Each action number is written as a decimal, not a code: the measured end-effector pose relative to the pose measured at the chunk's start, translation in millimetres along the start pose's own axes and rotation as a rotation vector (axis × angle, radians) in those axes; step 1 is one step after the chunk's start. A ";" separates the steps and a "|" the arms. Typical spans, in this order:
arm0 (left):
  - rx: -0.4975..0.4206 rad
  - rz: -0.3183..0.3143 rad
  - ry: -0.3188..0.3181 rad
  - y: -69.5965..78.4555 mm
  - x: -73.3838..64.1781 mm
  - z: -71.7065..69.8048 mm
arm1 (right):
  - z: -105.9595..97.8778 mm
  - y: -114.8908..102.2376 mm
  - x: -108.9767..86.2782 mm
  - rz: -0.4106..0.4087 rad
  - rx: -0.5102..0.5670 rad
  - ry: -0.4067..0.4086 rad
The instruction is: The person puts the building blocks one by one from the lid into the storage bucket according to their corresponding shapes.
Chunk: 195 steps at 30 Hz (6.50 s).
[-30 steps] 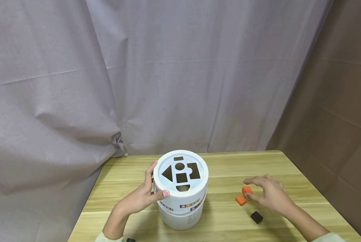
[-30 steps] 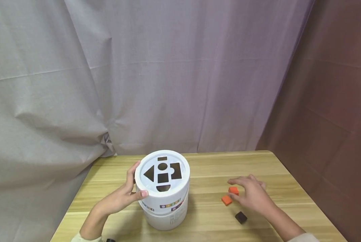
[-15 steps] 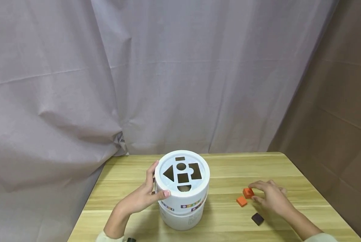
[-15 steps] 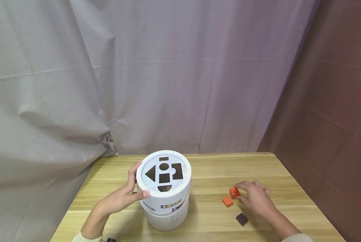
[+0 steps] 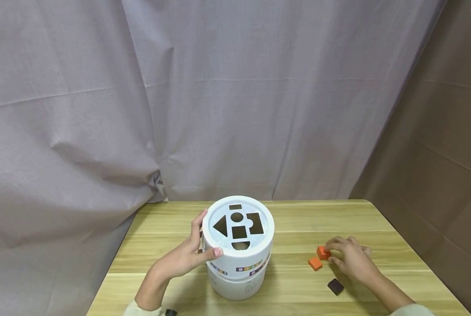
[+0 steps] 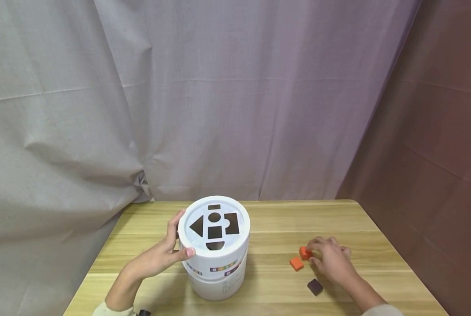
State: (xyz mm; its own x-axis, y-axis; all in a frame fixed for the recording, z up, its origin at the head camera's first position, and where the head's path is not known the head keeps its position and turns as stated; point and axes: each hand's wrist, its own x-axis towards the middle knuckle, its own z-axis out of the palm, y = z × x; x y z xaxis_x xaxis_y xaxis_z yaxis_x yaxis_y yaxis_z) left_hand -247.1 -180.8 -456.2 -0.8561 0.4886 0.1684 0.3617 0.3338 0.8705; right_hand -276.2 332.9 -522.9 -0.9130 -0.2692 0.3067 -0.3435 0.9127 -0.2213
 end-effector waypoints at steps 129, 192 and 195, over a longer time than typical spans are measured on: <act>-0.001 0.003 0.008 3.2 19.2 -13.2 | -88.7 -161.1 70.8 -0.573 0.389 0.372; -0.021 -0.003 0.005 6.5 20.6 -7.3 | -52.4 -223.6 88.6 -0.653 0.475 0.253; -0.021 -0.001 0.006 6.7 20.3 -7.0 | -52.0 -224.2 88.0 -0.651 0.473 0.249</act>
State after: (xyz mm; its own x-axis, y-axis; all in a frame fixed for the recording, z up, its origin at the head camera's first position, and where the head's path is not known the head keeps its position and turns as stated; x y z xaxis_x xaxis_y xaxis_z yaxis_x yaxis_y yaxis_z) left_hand -264.6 -174.3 -443.8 -0.8586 0.4838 0.1698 0.3529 0.3174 0.8801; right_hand -268.2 120.6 -398.1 -0.4443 -0.5710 0.6903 -0.8914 0.3590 -0.2767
